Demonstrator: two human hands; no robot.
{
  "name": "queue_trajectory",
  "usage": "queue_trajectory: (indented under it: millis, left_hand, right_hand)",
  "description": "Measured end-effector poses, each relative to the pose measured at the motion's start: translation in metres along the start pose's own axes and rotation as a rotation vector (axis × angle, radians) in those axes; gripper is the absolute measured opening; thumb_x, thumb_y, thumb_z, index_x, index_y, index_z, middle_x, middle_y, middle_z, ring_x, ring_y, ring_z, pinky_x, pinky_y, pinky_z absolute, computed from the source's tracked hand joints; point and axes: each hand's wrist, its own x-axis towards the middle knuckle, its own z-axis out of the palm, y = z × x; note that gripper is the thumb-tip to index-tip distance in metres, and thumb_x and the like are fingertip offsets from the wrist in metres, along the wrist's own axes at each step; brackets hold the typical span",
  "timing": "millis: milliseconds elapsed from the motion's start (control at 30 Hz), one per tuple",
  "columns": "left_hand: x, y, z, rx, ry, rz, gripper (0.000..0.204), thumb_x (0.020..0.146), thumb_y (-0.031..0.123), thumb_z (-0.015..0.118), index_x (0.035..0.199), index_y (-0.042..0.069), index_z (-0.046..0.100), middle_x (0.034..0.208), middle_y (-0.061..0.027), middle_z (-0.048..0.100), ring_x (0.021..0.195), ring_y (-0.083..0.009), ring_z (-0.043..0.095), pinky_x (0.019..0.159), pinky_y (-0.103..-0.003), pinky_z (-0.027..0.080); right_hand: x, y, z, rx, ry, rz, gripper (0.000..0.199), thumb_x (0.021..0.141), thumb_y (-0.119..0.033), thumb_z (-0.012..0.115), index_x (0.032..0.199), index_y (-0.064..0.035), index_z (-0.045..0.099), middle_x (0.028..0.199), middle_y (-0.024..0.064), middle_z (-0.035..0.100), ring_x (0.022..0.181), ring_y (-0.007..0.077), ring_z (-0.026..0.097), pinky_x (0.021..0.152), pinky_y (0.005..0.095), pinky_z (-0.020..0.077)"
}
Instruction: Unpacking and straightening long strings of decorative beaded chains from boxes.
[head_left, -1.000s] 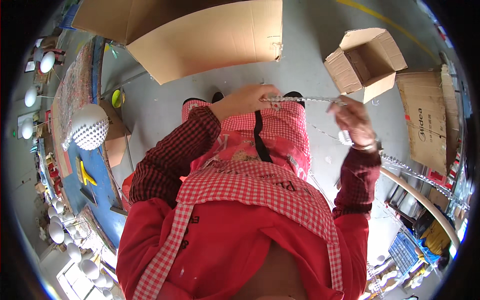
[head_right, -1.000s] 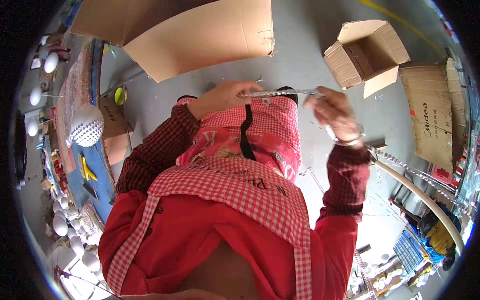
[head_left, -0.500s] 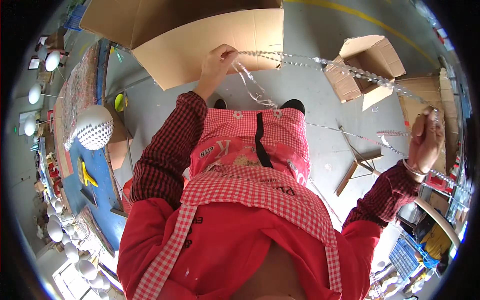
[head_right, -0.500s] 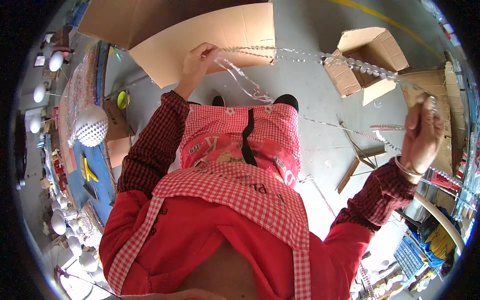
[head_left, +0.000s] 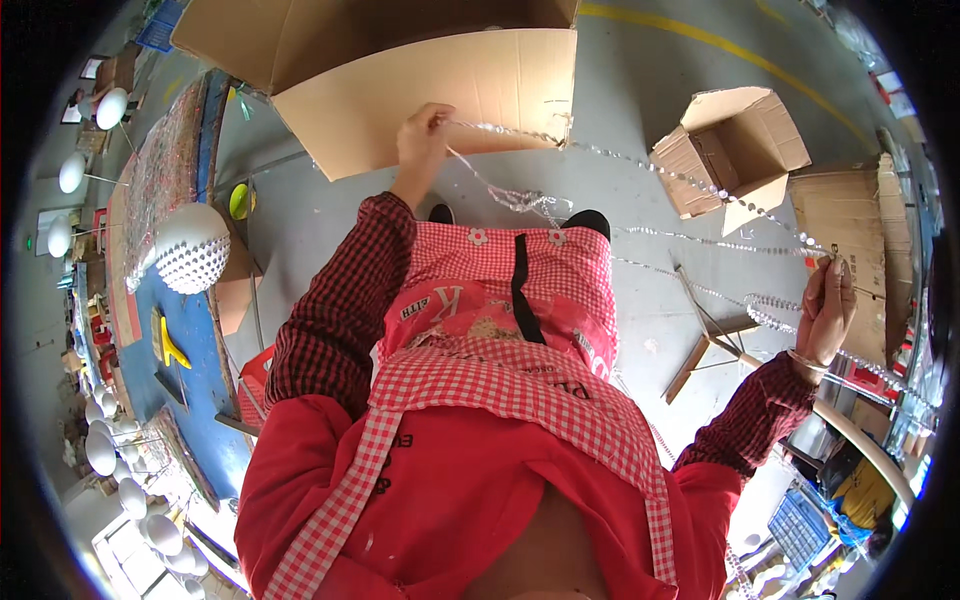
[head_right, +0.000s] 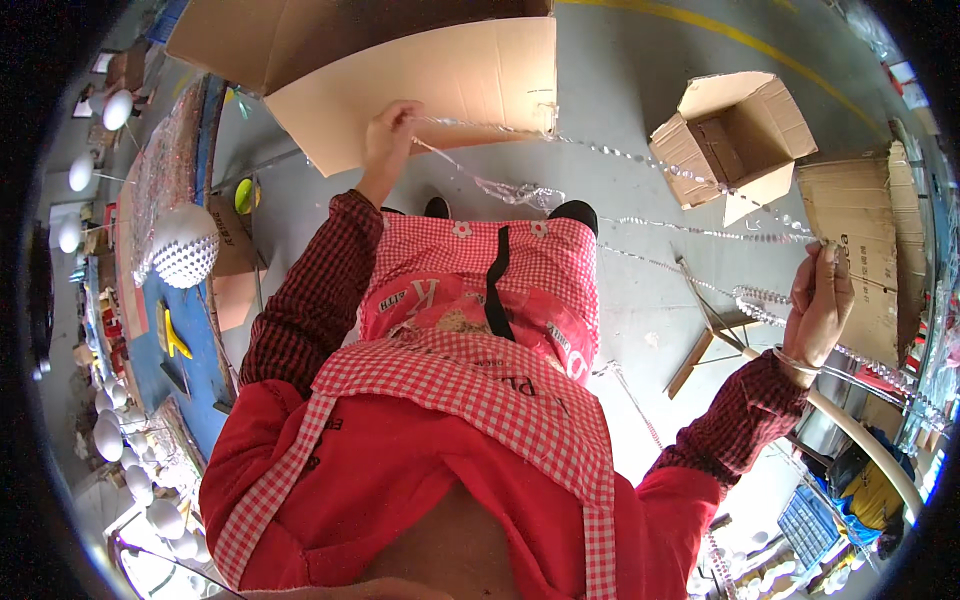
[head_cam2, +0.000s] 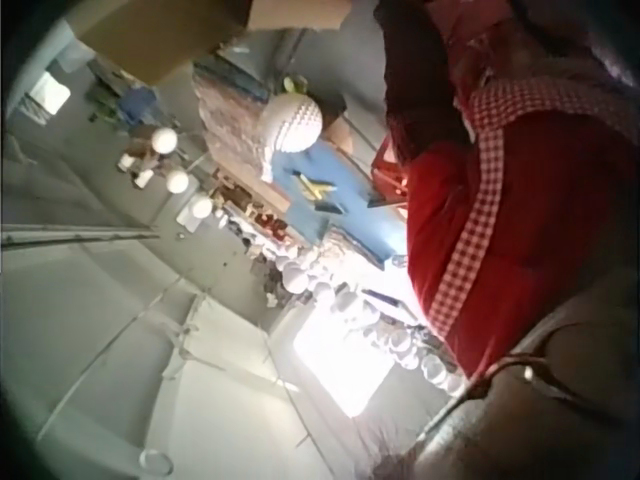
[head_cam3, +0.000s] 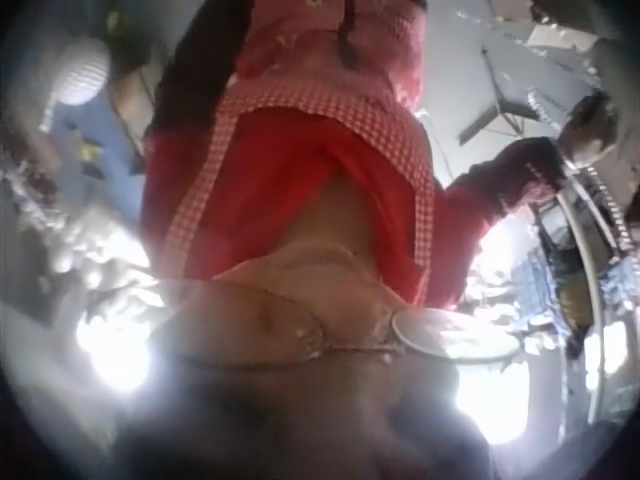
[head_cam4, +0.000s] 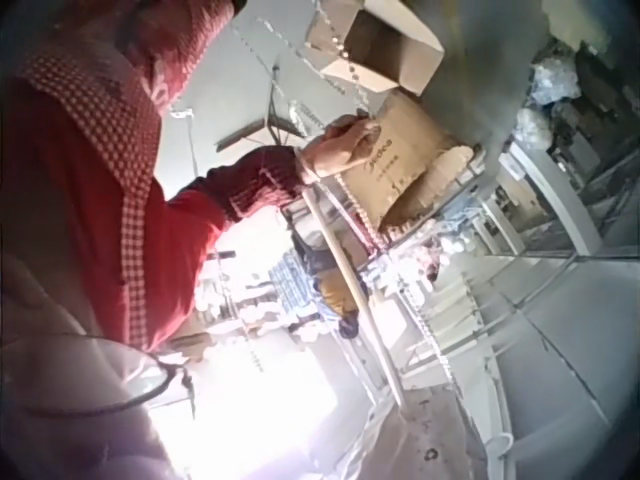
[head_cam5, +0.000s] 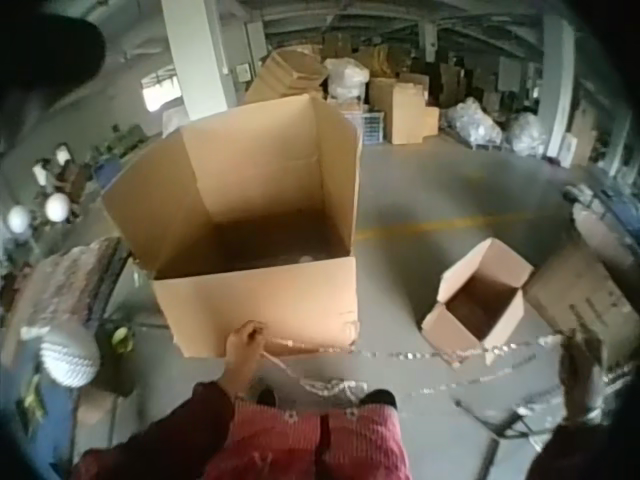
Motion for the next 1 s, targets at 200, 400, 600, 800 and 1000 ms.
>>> queue_trajectory:
  millis: [200, 400, 600, 800, 1000]
  left_hand:
    - [0.019, -0.001, -0.037, -0.347, 0.172, -0.257, 0.014, 0.083, 0.014, 0.052, 0.086, 0.002, 0.06, 0.061, 0.0008, 0.051, 0.056, -0.0071, 0.047, 0.049, -0.023, 0.037]
    - [-0.001, -0.06, -0.041, -0.147, -0.172, -0.283, 0.017, 0.084, 0.016, 0.052, 0.079, 0.002, 0.059, 0.056, 0.0019, 0.046, 0.049, -0.0048, 0.042, 0.043, -0.021, 0.031]
    - [-0.022, -0.087, -0.016, -0.202, -0.582, -0.192, 0.012, 0.078, 0.012, 0.053, 0.073, 0.001, 0.057, 0.062, -0.0002, 0.051, 0.057, -0.0062, 0.047, 0.05, -0.023, 0.037]
    - [-0.03, -0.108, 0.037, 0.221, -1.003, 0.179, 0.035, 0.069, 0.018, 0.065, 0.098, -0.001, 0.057, 0.085, -0.0122, 0.061, 0.08, -0.022, 0.058, 0.072, -0.035, 0.045]
    - [0.005, 0.152, 0.102, -0.35, -1.253, 0.08, 0.041, 0.081, 0.008, 0.055, 0.119, -0.002, 0.042, 0.116, -0.02, 0.049, 0.107, -0.0251, 0.049, 0.09, -0.032, 0.04]
  right_hand:
    - [-0.016, -0.03, 0.006, -0.044, 0.015, -0.018, 0.023, 0.091, -0.02, 0.044, 0.087, -0.0007, 0.056, 0.052, -0.0034, 0.038, 0.041, 0.0013, 0.022, 0.038, 0.0176, 0.0141]
    - [0.001, -0.012, 0.013, -0.527, -0.157, -0.045, 0.018, 0.085, -0.015, 0.05, 0.077, -0.0004, 0.058, 0.053, -0.0025, 0.043, 0.047, 0.0036, 0.037, 0.042, 0.0201, 0.0254]
    - [0.029, 0.064, -0.016, -1.413, -0.156, -0.286, 0.026, 0.077, -0.03, 0.059, 0.097, -0.0142, 0.057, 0.067, 0.0077, 0.059, 0.061, 0.0251, 0.059, 0.057, 0.0332, 0.0479]
    - [-0.039, 0.037, -0.018, -1.108, 0.005, -0.527, 0.036, 0.068, -0.017, 0.068, 0.101, -0.0094, 0.056, 0.103, 0.0095, 0.055, 0.095, 0.0296, 0.053, 0.08, 0.0363, 0.0445]
    - [-0.141, -0.118, -0.062, -1.183, 0.436, -0.478, 0.034, 0.067, 0.003, 0.062, 0.1, -0.0031, 0.056, 0.105, 0.012, 0.056, 0.092, 0.0294, 0.054, 0.079, 0.0331, 0.0433]
